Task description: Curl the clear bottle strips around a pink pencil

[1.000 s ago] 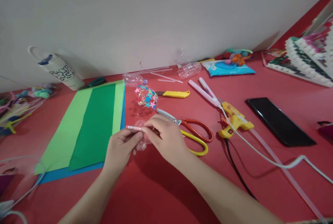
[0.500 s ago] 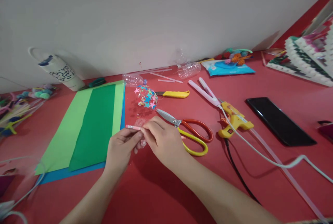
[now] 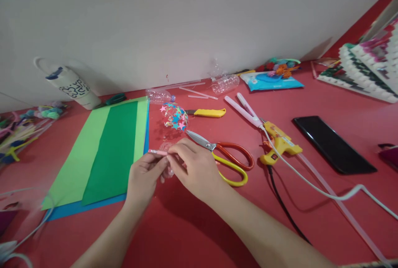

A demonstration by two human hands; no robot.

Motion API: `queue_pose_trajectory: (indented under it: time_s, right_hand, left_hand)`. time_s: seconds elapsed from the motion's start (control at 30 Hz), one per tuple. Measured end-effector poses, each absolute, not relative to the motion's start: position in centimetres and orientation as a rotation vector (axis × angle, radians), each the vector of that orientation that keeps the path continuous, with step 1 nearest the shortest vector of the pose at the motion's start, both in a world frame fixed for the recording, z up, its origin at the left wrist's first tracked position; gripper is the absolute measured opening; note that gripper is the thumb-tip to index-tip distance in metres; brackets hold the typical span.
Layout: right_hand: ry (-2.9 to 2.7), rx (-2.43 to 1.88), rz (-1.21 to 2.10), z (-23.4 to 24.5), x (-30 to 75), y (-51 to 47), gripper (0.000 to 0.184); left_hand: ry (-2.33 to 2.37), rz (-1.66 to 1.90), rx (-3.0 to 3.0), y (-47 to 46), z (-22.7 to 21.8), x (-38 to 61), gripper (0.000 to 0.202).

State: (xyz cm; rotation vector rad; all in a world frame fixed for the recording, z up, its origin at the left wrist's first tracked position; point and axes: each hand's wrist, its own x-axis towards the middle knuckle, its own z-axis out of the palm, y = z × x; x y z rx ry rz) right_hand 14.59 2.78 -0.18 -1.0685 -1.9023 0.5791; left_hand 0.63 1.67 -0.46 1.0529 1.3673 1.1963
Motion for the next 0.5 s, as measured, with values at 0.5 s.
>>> queue_pose_trajectory:
  time_s: [0.5]
  right_hand:
    - [-1.099, -1.072, 1.695, 0.8, 14.4, 3.5, 0.017]
  left_hand:
    - [1.341, 1.236, 1.195, 1.4, 0.0, 0.4, 0.007]
